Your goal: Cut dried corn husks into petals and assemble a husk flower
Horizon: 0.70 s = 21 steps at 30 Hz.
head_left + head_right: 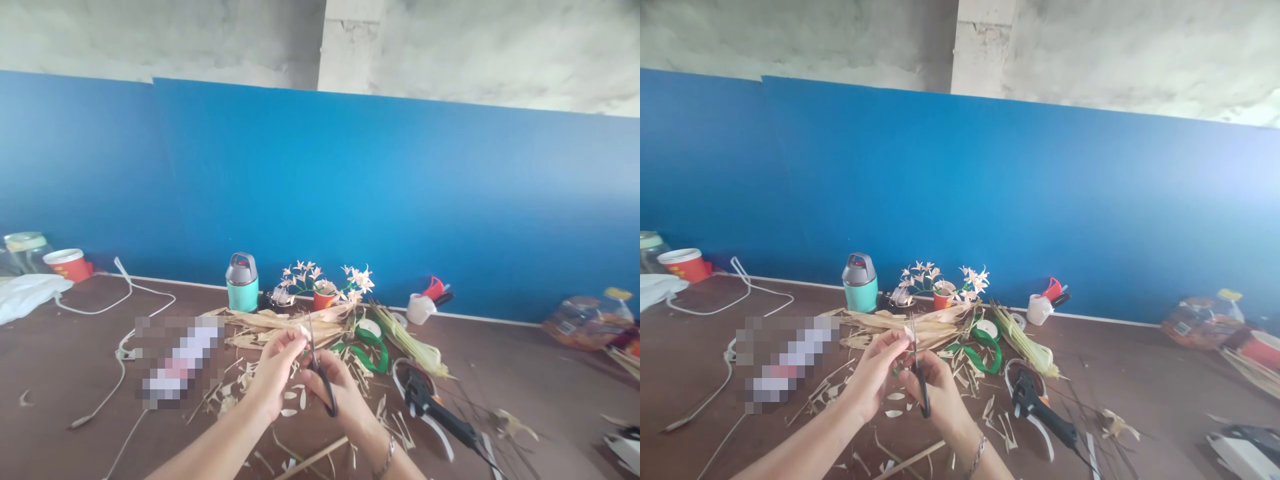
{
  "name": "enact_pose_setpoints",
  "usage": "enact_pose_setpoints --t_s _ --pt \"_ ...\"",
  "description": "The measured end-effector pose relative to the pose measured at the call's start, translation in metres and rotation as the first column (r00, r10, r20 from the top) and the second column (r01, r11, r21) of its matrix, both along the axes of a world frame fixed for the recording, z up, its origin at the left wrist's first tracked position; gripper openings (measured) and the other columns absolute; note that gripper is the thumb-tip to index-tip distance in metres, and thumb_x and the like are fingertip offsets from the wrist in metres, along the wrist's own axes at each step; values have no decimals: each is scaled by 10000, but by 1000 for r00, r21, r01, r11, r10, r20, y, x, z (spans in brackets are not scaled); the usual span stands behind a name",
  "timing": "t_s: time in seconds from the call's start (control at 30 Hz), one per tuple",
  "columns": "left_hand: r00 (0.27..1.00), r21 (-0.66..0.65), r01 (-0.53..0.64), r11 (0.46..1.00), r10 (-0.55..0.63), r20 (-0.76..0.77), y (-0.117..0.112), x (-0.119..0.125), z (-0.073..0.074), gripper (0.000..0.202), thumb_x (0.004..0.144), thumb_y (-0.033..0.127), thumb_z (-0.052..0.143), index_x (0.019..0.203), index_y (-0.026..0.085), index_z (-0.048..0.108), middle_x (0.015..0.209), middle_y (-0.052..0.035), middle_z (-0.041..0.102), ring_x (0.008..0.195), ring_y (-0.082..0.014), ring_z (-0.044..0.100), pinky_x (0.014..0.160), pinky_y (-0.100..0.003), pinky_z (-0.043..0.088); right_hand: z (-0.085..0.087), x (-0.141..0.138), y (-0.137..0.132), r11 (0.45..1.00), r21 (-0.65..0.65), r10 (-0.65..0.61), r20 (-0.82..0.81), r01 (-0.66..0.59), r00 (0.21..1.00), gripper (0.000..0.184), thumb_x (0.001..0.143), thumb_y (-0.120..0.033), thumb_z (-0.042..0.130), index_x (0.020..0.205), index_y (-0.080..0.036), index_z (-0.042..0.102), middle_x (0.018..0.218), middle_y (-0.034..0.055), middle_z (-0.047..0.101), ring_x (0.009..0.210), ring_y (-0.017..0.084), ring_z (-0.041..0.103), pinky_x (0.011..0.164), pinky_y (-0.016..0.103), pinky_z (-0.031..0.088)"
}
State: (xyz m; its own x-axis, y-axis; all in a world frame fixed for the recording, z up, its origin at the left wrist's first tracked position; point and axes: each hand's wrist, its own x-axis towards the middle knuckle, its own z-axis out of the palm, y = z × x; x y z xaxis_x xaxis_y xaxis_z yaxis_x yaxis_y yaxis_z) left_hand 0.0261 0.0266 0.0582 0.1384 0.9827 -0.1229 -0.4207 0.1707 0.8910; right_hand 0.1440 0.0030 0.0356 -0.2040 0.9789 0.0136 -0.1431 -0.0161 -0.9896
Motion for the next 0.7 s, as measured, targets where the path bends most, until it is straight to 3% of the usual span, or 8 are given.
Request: enact_pose_setpoints --t_s 0.7 --pt "1000 4 -3 1000 3 21 -1 0 2 214 645 288 699 596 166 530 619 25 553 521 -80 474 486 -188 377 -2 -1 2 999 -1 -38 -28 38 999 365 581 -402 783 763 -157 583 513 -78 480 425 49 392 381 147 305"
